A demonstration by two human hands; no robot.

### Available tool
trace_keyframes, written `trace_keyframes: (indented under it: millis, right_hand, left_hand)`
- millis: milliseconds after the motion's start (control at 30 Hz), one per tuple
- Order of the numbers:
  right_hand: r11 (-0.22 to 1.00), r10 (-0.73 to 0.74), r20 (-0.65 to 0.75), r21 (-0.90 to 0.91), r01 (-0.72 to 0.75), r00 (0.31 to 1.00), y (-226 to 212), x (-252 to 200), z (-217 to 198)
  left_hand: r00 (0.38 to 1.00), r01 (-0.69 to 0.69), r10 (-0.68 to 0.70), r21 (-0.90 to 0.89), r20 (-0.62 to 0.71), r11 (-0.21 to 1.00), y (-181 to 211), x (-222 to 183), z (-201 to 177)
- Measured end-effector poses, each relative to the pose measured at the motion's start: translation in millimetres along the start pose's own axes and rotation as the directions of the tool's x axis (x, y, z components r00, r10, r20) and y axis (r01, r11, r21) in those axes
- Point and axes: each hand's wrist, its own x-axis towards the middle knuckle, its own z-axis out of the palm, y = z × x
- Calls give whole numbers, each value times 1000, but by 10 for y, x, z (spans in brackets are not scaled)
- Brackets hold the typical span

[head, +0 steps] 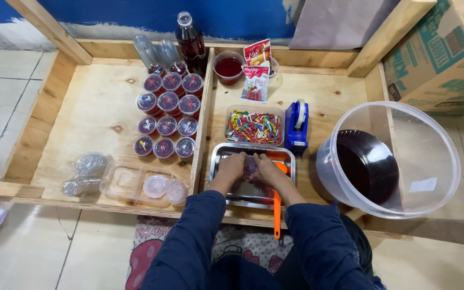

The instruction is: The person scoops a dark liquid from a bucket into small plastic cups by hand, then places a plastic lid on each cup and secures it using a tape dispenser.

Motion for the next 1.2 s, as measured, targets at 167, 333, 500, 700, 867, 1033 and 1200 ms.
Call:
trace_keyframes:
  millis: [167, 333, 500, 700, 867, 1033, 1200]
  right_hand:
    - [998, 2, -9, -68, -2, 1000, 18, 34, 62]
    - [989, -25, -31, -146, 20, 999, 146, 132, 215]
    - [976, -80, -108, -212, 56, 991, 317, 252, 419]
    - [985, -2, -45, -172, -6, 999, -39, 8, 205]
    - [978, 36, -33, -203, -42, 999, 112, 266, 294]
    - [974, 18, -79, -225, -35, 997, 146, 357, 360]
    - [941, -39, -150, -339, -14, 988, 254, 417, 541]
  left_hand:
    - [998, -28, 32, 73, -55, 997, -93, 159, 243]
    - [994, -51, 57, 71, -96, 996, -113, 157, 286]
    - [983, -74, 84, 66, -163, 995, -122, 86, 298]
    - [982, -51, 60, 52, -179, 997, -70, 32, 281]
    - [989, -51, 50, -1, -142, 999, -19, -142, 92]
    - [993, -51, 43, -76, -109, 996, -32, -143, 56]
    - [998, -26, 21, -82, -63, 996, -11, -117, 31]
